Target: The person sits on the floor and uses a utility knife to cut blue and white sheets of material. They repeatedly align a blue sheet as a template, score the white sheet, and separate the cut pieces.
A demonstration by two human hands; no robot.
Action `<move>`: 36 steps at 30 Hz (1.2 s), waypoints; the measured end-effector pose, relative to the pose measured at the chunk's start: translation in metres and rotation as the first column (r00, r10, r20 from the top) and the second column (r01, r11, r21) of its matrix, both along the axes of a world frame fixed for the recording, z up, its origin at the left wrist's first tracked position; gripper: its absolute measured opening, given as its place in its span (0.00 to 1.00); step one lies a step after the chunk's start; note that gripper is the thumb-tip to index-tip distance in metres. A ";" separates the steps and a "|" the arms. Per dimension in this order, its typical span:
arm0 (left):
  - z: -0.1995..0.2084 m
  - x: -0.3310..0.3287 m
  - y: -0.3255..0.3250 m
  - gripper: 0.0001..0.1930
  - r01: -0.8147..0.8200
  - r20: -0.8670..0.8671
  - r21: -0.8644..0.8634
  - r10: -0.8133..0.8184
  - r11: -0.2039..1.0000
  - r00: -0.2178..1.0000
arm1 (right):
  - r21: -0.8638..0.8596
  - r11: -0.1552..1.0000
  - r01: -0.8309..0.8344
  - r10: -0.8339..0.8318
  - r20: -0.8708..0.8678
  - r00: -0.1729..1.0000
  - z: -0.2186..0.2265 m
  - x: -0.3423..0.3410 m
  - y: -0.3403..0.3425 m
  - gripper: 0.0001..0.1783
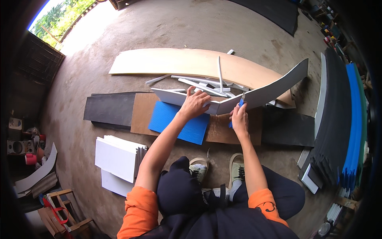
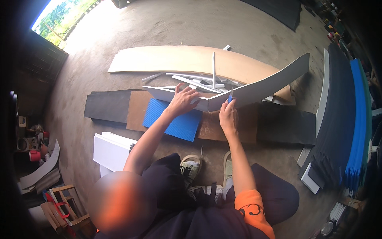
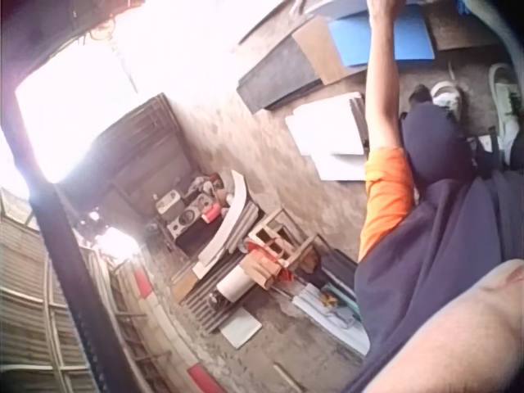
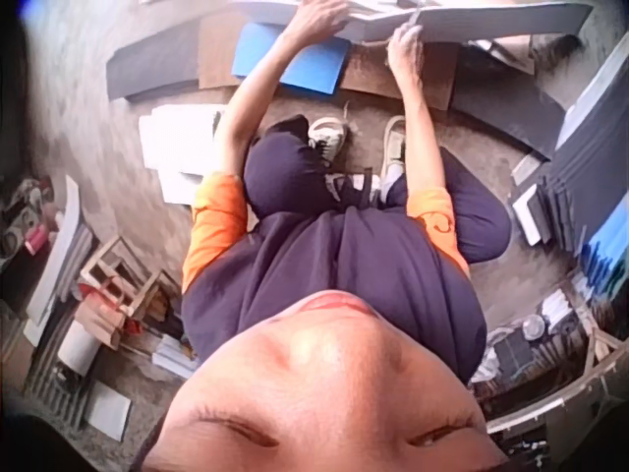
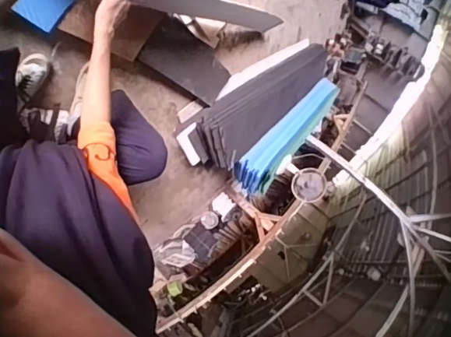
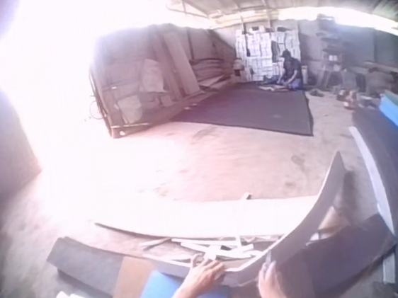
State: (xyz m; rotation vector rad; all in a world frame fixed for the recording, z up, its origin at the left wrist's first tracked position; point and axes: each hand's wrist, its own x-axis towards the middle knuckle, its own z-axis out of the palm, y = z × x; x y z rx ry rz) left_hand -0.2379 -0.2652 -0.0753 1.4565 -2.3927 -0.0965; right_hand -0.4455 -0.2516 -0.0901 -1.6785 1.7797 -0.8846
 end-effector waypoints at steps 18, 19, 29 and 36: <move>-0.003 -0.013 0.015 0.12 -0.058 -0.027 -0.061 0.057 0.996 0.998 | 0.213 0.959 -0.189 0.257 -0.359 0.898 0.037 0.039 0.038 0.12; -0.005 -0.019 0.016 0.11 -0.043 -0.033 -0.070 0.041 0.997 0.999 | 0.232 0.955 -0.184 0.262 -0.378 0.888 0.039 0.040 0.037 0.12; -0.010 -0.029 0.026 0.08 -0.013 -0.012 -0.031 0.013 0.999 1.000 | 0.395 0.906 -0.152 0.302 -0.352 0.886 0.031 0.051 0.030 0.11; -0.008 -0.028 0.025 0.08 -0.022 0.002 -0.013 0.022 1.000 1.000 | 0.408 0.905 -0.122 0.269 -0.325 0.907 0.019 0.051 0.031 0.12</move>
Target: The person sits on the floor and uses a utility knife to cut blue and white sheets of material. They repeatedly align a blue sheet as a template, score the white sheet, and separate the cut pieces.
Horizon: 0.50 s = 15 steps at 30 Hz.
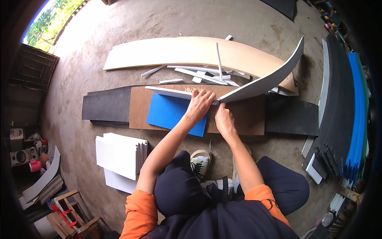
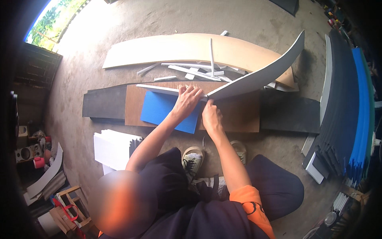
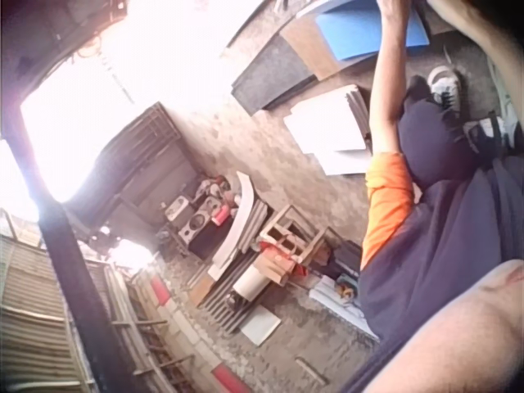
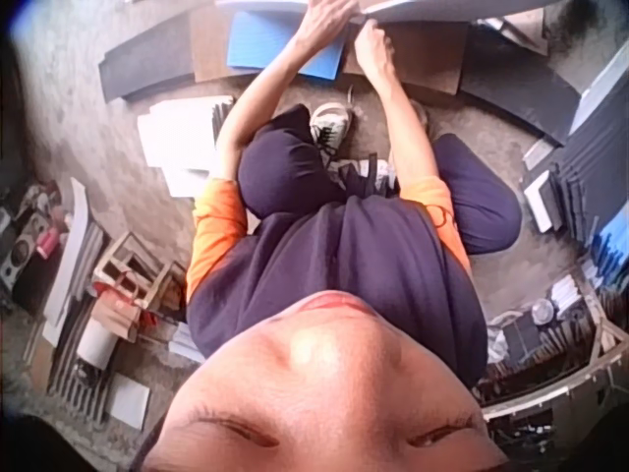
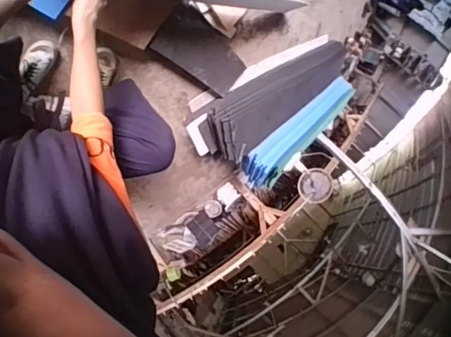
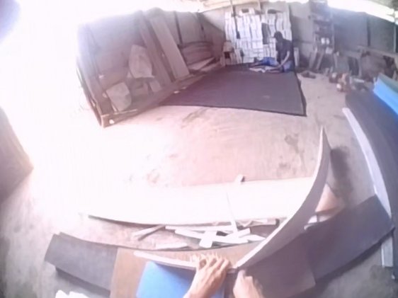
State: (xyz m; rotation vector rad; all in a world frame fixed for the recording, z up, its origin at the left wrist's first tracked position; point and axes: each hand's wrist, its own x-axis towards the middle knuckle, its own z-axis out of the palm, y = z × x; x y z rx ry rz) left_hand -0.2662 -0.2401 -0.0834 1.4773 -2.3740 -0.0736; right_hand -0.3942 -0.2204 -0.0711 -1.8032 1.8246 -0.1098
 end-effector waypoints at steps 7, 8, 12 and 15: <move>0.000 0.004 -0.007 0.08 0.011 0.027 -0.009 -0.011 1.000 1.000 | 0.151 0.983 0.106 -0.124 0.121 0.985 -0.039 -0.001 0.003 0.19; 0.001 0.002 -0.004 0.08 0.011 0.039 0.021 -0.012 1.000 0.999 | 0.115 0.990 0.079 -0.096 0.146 0.985 -0.053 -0.005 0.011 0.19; 0.000 0.001 -0.003 0.09 0.023 0.004 0.012 -0.023 1.000 1.000 | 0.175 0.982 0.075 -0.091 0.085 0.992 -0.102 -0.019 0.014 0.15; -0.001 0.001 -0.005 0.08 0.028 0.008 0.000 -0.028 1.000 1.000 | 0.093 0.994 0.061 -0.067 0.060 0.996 -0.116 -0.020 0.021 0.14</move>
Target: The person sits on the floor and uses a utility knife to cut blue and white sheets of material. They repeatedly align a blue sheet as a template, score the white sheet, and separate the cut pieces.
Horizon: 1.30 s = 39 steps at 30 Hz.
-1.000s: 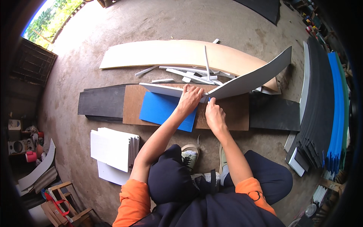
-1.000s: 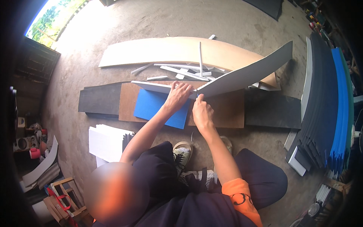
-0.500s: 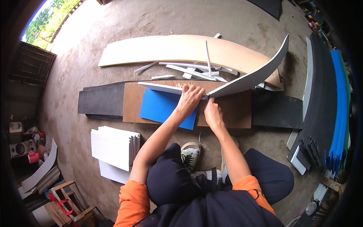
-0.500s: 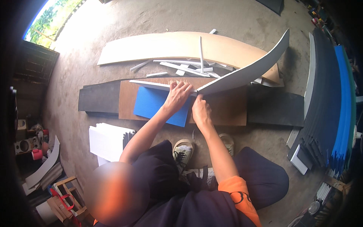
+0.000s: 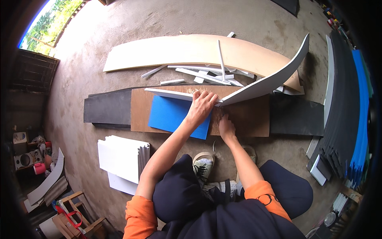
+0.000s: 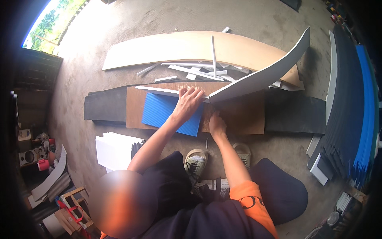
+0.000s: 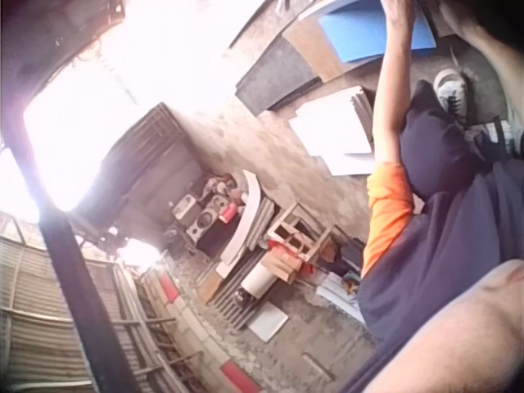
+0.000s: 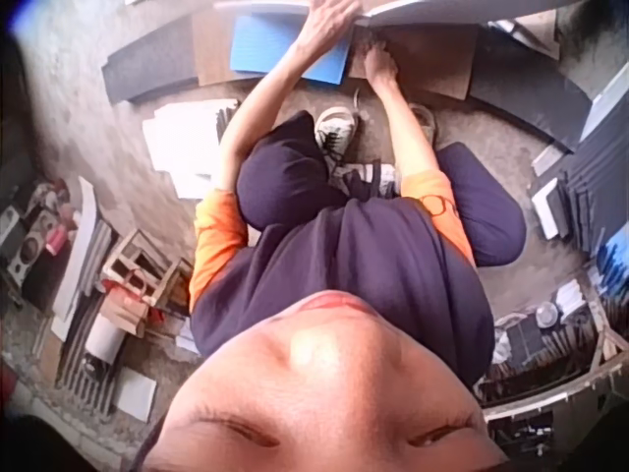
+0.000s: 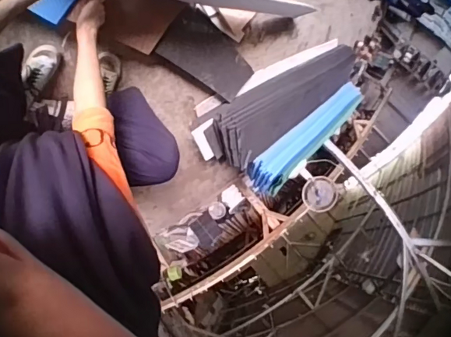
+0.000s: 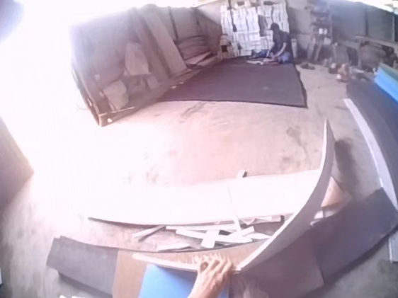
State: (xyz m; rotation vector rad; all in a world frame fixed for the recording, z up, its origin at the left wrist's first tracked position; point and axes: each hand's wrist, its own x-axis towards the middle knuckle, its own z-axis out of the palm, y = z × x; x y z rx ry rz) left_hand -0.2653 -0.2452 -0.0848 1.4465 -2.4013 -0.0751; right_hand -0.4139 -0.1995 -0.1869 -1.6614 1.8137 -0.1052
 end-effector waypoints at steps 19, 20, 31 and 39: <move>0.025 0.013 0.011 0.10 0.081 -0.026 -0.068 -0.082 0.994 0.996 | -0.637 0.763 -0.115 0.319 0.215 0.923 0.142 -0.039 -0.066 0.25; 0.028 0.019 0.013 0.10 0.083 -0.008 -0.079 -0.084 0.993 0.996 | -0.617 0.778 -0.117 0.320 0.228 0.920 0.136 -0.036 -0.070 0.26; 0.037 0.040 0.028 0.12 -0.012 -0.029 -0.176 0.007 0.984 1.000 | -0.536 0.843 -0.036 0.185 0.226 0.956 0.048 -0.010 -0.069 0.30; 0.029 0.039 0.031 0.12 0.005 -0.104 -0.235 -0.030 0.972 0.994 | 0.392 0.787 0.476 -0.537 0.816 0.215 -0.002 0.015 -0.078 0.19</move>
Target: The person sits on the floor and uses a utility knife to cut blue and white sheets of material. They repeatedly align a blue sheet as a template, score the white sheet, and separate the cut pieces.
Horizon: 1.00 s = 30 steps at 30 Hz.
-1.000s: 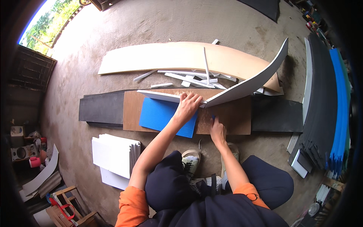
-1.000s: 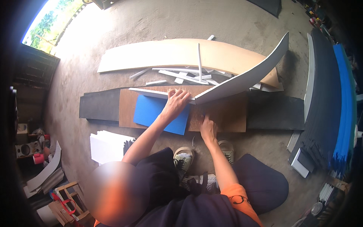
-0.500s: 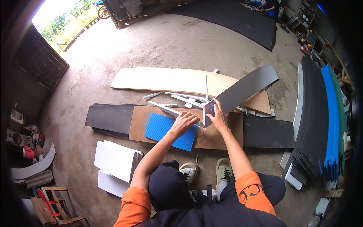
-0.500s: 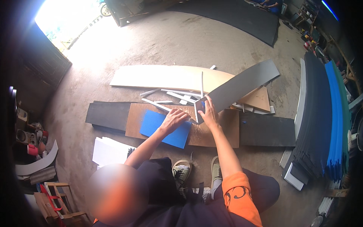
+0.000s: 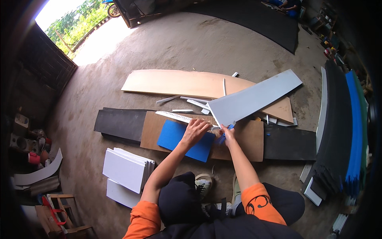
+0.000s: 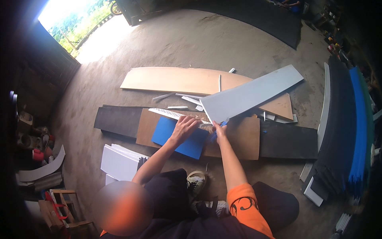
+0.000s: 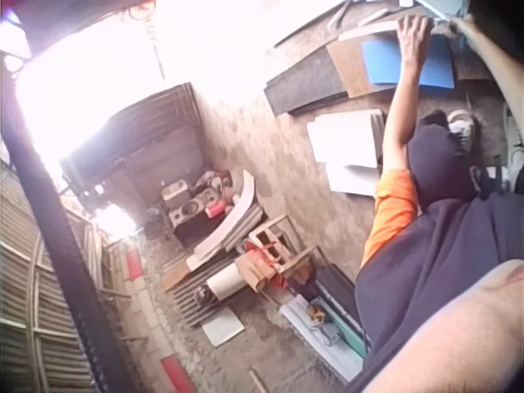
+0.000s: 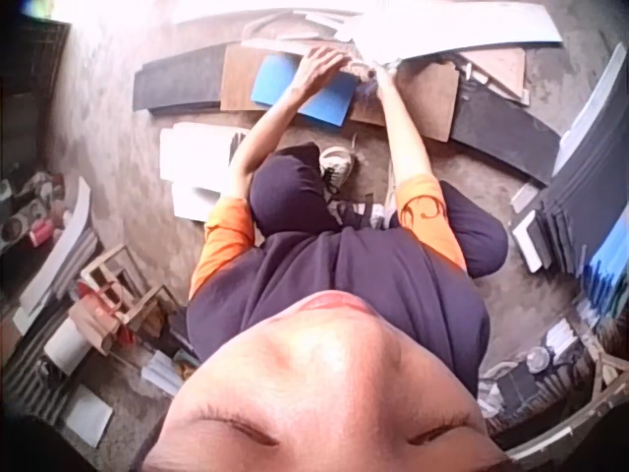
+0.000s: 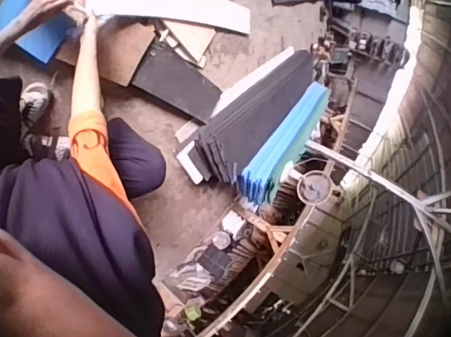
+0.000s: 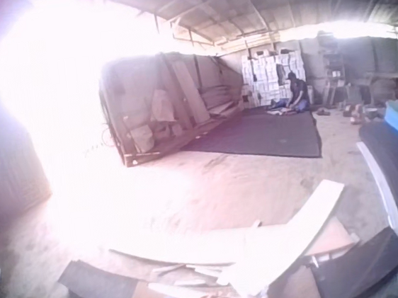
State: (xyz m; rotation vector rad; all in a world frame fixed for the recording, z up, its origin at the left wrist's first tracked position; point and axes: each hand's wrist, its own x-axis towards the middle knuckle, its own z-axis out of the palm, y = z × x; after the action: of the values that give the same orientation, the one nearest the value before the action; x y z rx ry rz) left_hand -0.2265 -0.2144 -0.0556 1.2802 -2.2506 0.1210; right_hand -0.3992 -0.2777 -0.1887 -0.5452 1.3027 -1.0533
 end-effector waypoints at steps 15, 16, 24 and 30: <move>0.017 0.010 0.002 0.15 -0.093 -0.184 -0.058 0.081 0.994 0.980 | 0.033 0.999 -0.017 0.037 -0.911 0.412 0.024 -0.159 -0.066 0.16; 0.021 0.005 -0.002 0.16 -0.099 -0.197 -0.054 0.086 0.994 0.977 | -0.082 0.986 -0.144 -0.020 -0.921 0.390 0.045 -0.147 -0.060 0.17; 0.085 -0.026 -0.032 0.20 0.016 -0.552 0.005 -0.011 1.000 0.834 | -0.528 0.615 -0.586 0.183 -0.627 0.757 0.219 -0.045 0.000 0.13; 0.110 -0.015 0.000 0.29 -0.628 -0.607 0.026 0.511 0.778 0.608 | -0.612 0.787 0.079 -0.168 -0.088 0.982 0.200 -0.064 -0.002 0.15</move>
State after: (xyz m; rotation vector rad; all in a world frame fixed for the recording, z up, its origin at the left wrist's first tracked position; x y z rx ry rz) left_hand -0.2411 -0.2146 0.0548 1.6210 -1.2083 0.1454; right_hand -0.4636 -0.2800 0.0111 -1.0445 1.1097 -1.5856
